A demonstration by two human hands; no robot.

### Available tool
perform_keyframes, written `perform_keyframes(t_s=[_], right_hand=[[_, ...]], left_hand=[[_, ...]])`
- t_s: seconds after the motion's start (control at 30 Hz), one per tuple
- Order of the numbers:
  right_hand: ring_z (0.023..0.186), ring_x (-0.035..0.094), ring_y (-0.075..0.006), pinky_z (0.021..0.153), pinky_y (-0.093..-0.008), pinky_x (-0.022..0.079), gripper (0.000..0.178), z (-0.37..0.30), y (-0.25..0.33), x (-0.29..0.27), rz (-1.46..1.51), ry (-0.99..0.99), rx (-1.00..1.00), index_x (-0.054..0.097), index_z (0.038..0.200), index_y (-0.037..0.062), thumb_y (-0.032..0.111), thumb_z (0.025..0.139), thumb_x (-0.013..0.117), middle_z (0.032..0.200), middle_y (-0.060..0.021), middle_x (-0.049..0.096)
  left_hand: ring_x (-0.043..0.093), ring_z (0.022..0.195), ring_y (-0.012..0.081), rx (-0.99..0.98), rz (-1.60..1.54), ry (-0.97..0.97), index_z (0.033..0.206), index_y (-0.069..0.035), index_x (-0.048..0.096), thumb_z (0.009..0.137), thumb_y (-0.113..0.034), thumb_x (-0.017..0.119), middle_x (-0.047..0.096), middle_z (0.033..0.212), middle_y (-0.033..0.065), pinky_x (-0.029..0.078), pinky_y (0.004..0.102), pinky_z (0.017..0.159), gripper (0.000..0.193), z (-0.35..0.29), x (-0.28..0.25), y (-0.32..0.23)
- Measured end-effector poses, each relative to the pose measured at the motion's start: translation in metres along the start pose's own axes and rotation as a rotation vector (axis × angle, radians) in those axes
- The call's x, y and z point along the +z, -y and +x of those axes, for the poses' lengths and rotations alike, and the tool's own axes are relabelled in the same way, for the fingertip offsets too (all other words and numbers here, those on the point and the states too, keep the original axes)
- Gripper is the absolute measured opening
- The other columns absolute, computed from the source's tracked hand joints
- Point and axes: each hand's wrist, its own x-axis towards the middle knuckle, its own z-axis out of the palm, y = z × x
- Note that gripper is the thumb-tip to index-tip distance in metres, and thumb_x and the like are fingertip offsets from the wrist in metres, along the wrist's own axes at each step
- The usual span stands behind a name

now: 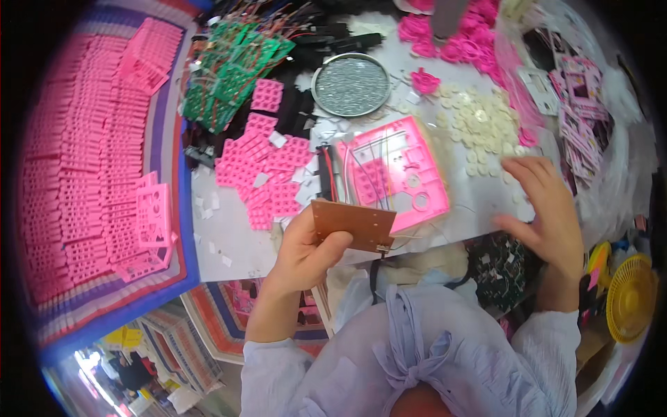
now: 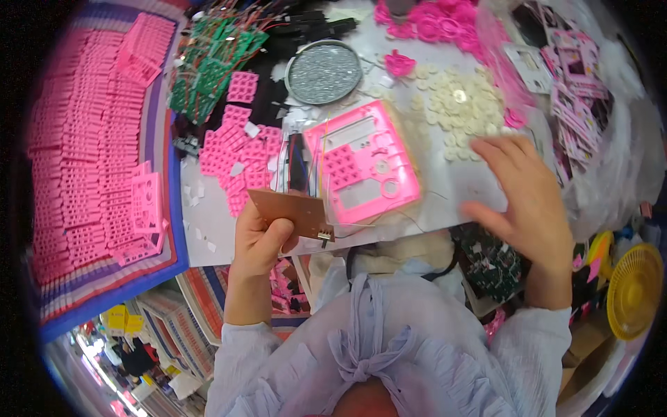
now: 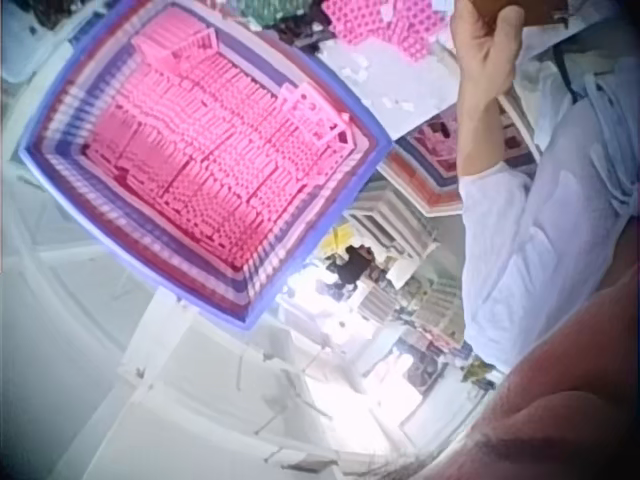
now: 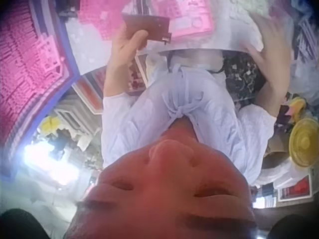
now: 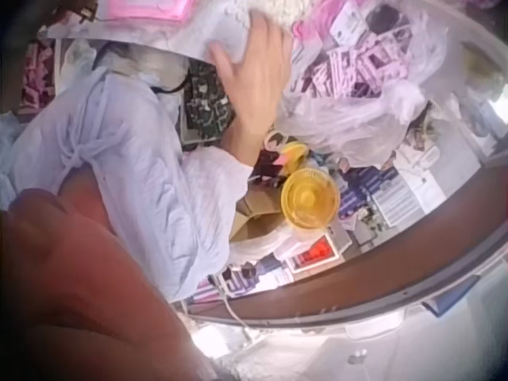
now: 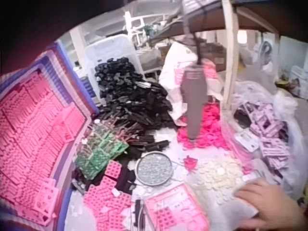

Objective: Assembling the internal electronic components and outer shell of a pink toy piggy bank.

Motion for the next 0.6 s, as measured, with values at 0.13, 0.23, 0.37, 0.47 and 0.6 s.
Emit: perform_keyframes(t_s=[0.13,0.23,0.37,0.47,0.6], right_hand=[[0.128,0.051,-0.0412,0.108,-0.0484,0.041,0.066,0.030,0.026,0.032,0.302,-0.066,-0.383,0.059,0.131,0.0006,0.036,0.080,0.083,0.138,-0.0212,0.055],[0.116,0.058,-0.0382,0.099,-0.0464,0.046,0.046,0.040,0.011,0.053,0.413,0.136,-0.359,0.065,0.118,0.0013,0.029,0.084,0.078,0.122,-0.0177,0.064],[0.102,0.062,-0.0347,0.088,-0.0437,0.050,0.024,0.032,0.013,0.054,0.438,0.393,-0.118,0.068,0.102,0.0020,0.022,0.088,0.072,0.103,-0.0133,0.068],[0.102,0.062,-0.0316,0.086,-0.0408,0.051,0.029,0.038,0.006,0.066,0.317,0.185,-0.413,0.069,0.110,0.0010,0.021,0.090,0.071,0.103,-0.0137,0.067],[0.105,0.063,-0.0255,0.087,-0.0360,0.051,0.036,0.054,0.017,0.078,0.406,0.148,-0.449,0.069,0.122,0.0007,0.019,0.092,0.069,0.104,-0.0124,0.067]], left_hand=[[0.065,0.076,0.0094,-0.130,-0.078,0.054,0.129,0.002,0.053,0.102,-0.006,0.053,0.071,0.105,0.0114,0.046,0.0207,0.056,0.029,0.027,0.035,-0.007],[0.066,0.072,0.0102,-0.115,-0.090,0.061,0.129,0.002,0.054,0.102,-0.007,0.053,0.072,0.103,0.0114,0.046,0.0207,0.054,0.029,0.027,0.044,-0.007],[0.068,0.072,0.0152,-0.224,0.215,0.049,0.123,0.000,0.060,0.100,-0.007,0.056,0.072,0.101,0.0111,0.051,0.0285,0.060,0.024,0.015,0.039,-0.002],[0.070,0.076,0.0240,-0.127,0.418,0.052,0.118,-0.003,0.064,0.096,-0.007,0.060,0.071,0.099,0.0131,0.054,0.0352,0.066,0.023,-0.001,0.047,0.007],[0.071,0.085,0.0303,0.035,0.510,0.080,0.122,-0.004,0.063,0.093,-0.007,0.066,0.069,0.099,0.0162,0.056,0.0381,0.074,0.029,-0.008,0.057,0.037]])
